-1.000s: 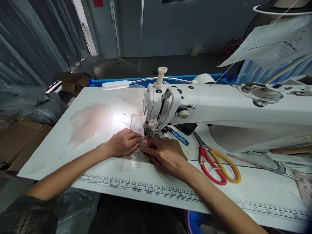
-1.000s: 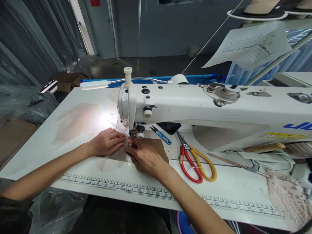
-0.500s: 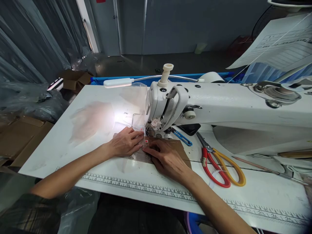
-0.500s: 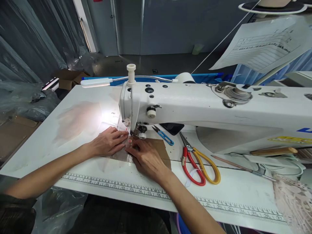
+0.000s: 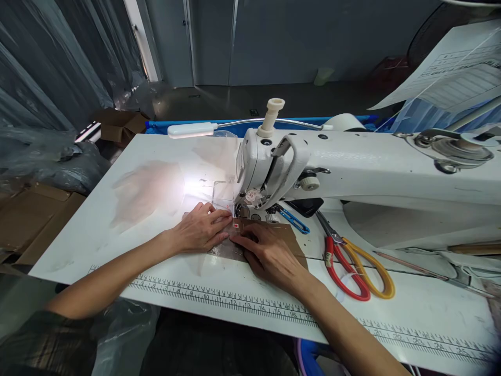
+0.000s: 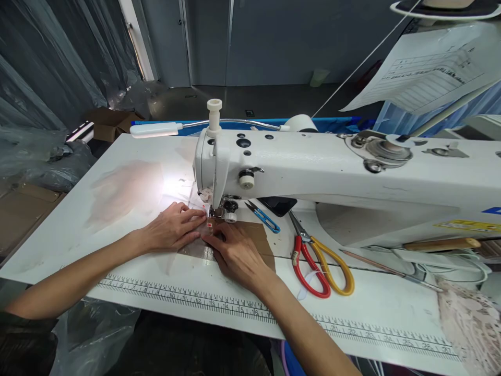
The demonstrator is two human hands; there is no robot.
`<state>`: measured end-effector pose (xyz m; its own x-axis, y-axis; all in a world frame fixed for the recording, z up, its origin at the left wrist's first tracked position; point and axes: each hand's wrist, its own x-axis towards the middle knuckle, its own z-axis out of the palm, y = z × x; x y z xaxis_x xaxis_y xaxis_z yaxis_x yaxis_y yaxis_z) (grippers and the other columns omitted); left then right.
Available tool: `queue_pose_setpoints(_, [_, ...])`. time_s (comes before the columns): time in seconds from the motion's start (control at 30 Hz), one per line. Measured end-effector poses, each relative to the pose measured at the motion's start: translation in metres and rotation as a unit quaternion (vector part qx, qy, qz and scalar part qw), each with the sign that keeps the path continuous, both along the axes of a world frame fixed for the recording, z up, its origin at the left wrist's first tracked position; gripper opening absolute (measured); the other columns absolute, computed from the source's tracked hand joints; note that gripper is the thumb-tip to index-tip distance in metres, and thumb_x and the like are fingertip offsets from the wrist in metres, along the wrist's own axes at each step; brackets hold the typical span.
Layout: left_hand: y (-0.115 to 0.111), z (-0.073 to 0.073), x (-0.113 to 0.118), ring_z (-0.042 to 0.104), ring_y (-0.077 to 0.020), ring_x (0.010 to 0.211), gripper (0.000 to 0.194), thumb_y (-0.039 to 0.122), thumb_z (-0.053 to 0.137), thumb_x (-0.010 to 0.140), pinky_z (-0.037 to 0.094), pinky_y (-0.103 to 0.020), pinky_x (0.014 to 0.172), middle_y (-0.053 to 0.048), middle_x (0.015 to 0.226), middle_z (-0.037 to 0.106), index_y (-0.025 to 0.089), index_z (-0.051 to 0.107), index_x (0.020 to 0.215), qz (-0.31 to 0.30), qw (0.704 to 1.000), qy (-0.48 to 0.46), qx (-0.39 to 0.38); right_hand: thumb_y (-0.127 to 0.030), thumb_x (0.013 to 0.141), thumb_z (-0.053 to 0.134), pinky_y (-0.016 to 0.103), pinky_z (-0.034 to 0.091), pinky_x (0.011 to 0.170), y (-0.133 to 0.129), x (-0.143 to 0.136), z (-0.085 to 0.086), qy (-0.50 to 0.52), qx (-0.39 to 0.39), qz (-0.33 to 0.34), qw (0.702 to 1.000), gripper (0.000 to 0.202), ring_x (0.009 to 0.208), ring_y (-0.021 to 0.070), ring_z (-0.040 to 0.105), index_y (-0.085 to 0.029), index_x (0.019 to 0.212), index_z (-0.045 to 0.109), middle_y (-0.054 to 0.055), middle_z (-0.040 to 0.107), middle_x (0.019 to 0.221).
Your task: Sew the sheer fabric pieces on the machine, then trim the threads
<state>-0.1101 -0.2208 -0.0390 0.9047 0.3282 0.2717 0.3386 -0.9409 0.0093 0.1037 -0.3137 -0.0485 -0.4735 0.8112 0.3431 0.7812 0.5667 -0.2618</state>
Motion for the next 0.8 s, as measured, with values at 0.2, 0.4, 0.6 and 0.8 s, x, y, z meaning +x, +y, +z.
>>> queue_pose_setpoints(0.2, [-0.005,0.002,-0.003,0.052,-0.0254,0.09,0.039,0.038,0.037,0.097,0.039,-0.04,0.075,-0.01,0.127,0.059,0.013,0.057,0.12,0.017,0.999,0.005,0.034,-0.01,0.086,0.044,0.04,0.053,0.079,-0.001,0.0,-0.002,-0.013,0.002,0.0,1.0,0.036,0.095,0.0225,0.058,-0.021,0.115,0.063,0.011,0.059,0.102])
queue_pose_setpoints(0.4, [0.005,0.005,0.003,0.052,-0.0271,0.098,0.039,0.034,0.037,0.097,0.04,-0.043,0.08,-0.01,0.133,0.055,0.013,0.057,0.123,0.012,0.999,0.027,0.035,-0.01,0.087,0.042,0.034,0.055,0.066,0.004,-0.003,0.004,-0.047,0.015,-0.02,0.999,0.036,0.084,0.021,0.061,-0.019,0.115,0.063,0.014,0.058,0.103])
queue_pose_setpoints(0.6, [0.019,0.002,0.005,0.05,-0.0271,0.109,0.038,0.034,0.038,0.097,0.04,-0.046,0.09,-0.007,0.135,0.054,0.016,0.056,0.124,0.006,0.999,-0.004,-0.052,-0.011,0.087,0.044,0.033,0.056,0.062,0.006,-0.004,0.006,-0.065,0.001,-0.048,0.997,0.037,0.086,0.023,0.062,-0.019,0.118,0.06,0.016,0.057,0.108])
queue_pose_setpoints(0.8, [0.014,-0.001,0.002,0.048,-0.0289,0.116,0.041,0.038,0.04,0.095,0.039,-0.049,0.091,-0.01,0.137,0.053,0.016,0.053,0.127,0.012,0.998,-0.018,-0.064,-0.011,0.085,0.043,0.033,0.055,0.06,0.004,-0.002,-0.001,-0.064,-0.002,-0.053,0.997,0.041,0.084,0.0227,0.061,-0.02,0.122,0.059,0.016,0.058,0.107])
